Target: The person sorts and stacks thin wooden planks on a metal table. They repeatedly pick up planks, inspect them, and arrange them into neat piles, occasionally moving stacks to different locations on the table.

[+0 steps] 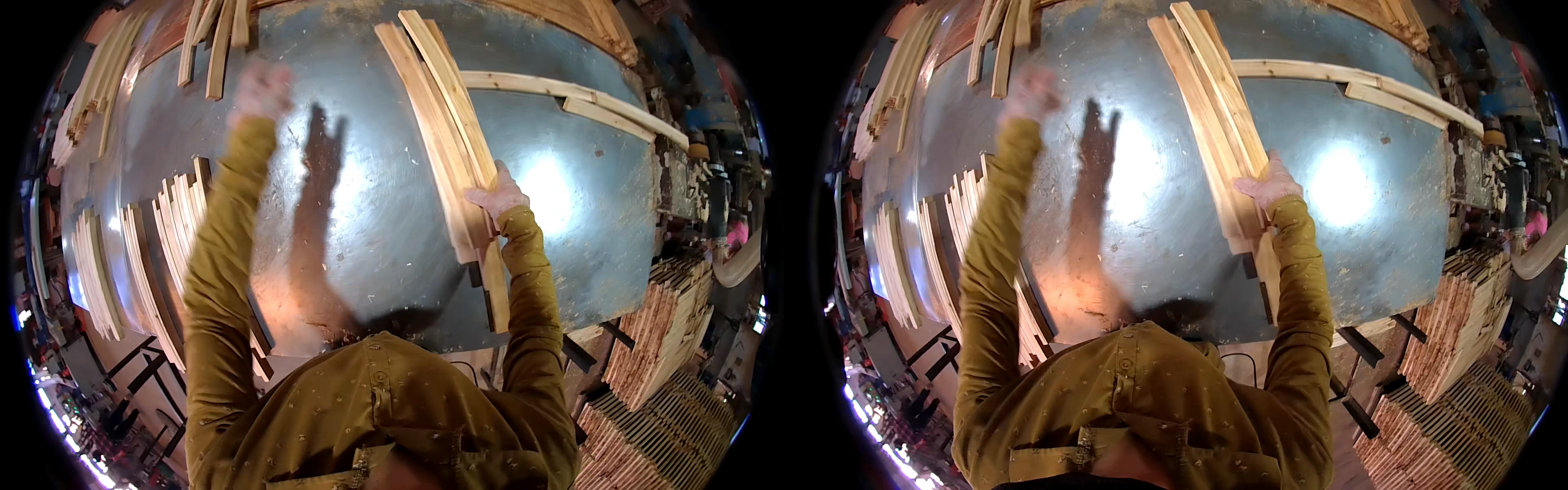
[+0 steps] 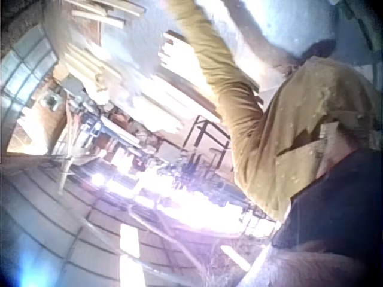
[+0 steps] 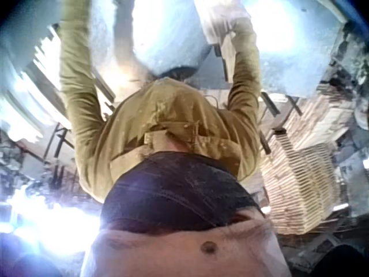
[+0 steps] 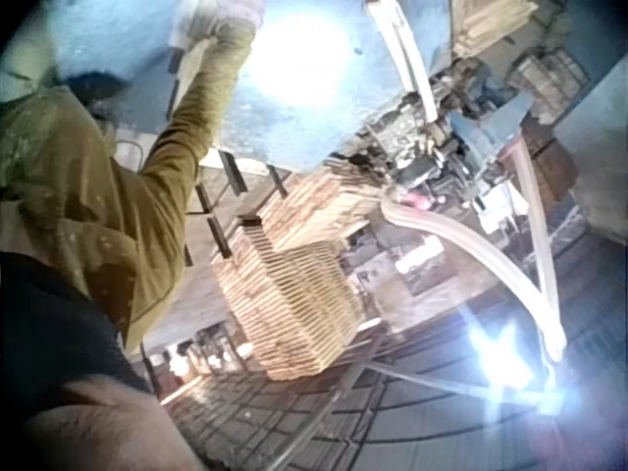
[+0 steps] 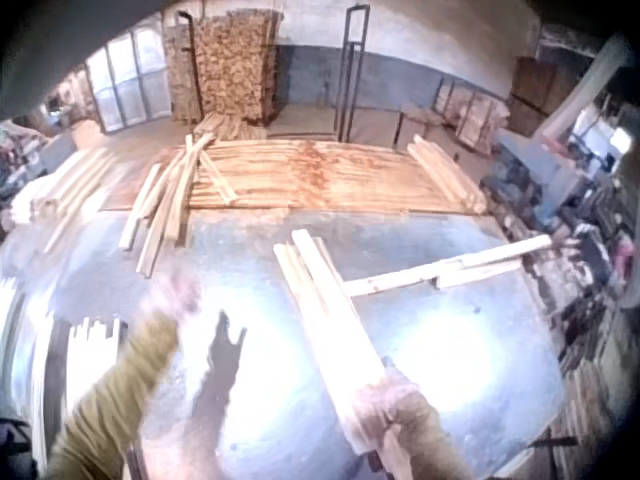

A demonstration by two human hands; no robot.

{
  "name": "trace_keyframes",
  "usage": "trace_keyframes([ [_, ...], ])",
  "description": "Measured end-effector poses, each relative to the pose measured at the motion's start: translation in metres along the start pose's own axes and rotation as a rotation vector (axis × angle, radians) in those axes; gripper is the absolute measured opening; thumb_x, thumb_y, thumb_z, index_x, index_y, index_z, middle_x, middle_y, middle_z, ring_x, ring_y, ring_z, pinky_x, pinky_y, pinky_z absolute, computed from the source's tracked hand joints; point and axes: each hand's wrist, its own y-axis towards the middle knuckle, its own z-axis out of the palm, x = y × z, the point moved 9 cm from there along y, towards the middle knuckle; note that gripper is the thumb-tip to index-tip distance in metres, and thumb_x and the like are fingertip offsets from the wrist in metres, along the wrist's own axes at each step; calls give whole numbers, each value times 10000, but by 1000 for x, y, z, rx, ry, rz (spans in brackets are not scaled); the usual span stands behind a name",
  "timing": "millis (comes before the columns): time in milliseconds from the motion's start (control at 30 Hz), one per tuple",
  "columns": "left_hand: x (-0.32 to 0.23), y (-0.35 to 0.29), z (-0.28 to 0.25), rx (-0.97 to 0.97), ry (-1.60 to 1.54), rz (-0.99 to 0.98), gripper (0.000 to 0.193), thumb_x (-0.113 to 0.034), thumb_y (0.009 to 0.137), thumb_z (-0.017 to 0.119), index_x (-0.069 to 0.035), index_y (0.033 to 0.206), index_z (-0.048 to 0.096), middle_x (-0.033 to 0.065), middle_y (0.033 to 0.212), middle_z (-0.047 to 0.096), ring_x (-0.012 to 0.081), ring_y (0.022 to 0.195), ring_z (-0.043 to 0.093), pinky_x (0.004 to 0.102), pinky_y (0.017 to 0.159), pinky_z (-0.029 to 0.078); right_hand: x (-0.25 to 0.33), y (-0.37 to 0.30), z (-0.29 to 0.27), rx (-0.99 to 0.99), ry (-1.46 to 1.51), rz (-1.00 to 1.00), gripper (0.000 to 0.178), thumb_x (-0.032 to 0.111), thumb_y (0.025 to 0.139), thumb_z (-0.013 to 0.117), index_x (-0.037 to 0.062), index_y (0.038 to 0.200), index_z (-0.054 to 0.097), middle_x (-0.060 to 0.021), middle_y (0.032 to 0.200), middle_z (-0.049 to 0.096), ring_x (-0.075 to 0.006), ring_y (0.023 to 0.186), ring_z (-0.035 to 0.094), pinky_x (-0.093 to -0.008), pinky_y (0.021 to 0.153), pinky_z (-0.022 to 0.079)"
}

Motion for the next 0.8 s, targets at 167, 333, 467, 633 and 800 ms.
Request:
trace_keyframes([
  [167,-24,-238,133,208,-62,-219,954,-595,867,658,32,1495,309,238,1269,577,333,1195,547,400,1097,398,13,-39,82,161,577,-65,558,240,769,827,-21,1183,558,-179,1034,674,-283,909,669,-367,773,574],
  [333,13,-320,141,518,-853,-653,1166,-562,675,860,29,1501,287,243,1417,446,323,1314,449,426,1081,408,84,-145,159,621,1019,-215,576,250,879,732,11,1349,501,-98,1149,644,-189,1005,635,-327,851,545],
  [467,25,-319,83,317,-1074,-737,389,-214,857,743,7,1133,579,204,976,640,315,800,644,422,694,565,106,-163,168,554,1015,-324,615,313,949,660,44,1452,431,-72,1200,621,-170,1028,612,-306,885,510],
  [633,74,-294,50,207,-1086,-727,220,-87,900,660,17,1080,588,186,948,647,313,785,649,456,744,555,60,-124,230,411,414,-287,681,447,942,608,19,1435,416,-200,1184,657,-336,1032,666,-410,840,543],
  [800,105,-309,39,121,-652,-688,397,-61,825,769,11,1138,535,131,918,666,236,755,656,394,682,585,134,-167,181,-292,-306,-769,928,539,872,613,25,1530,208,-263,1310,583,-386,1183,605,-468,969,502],
])
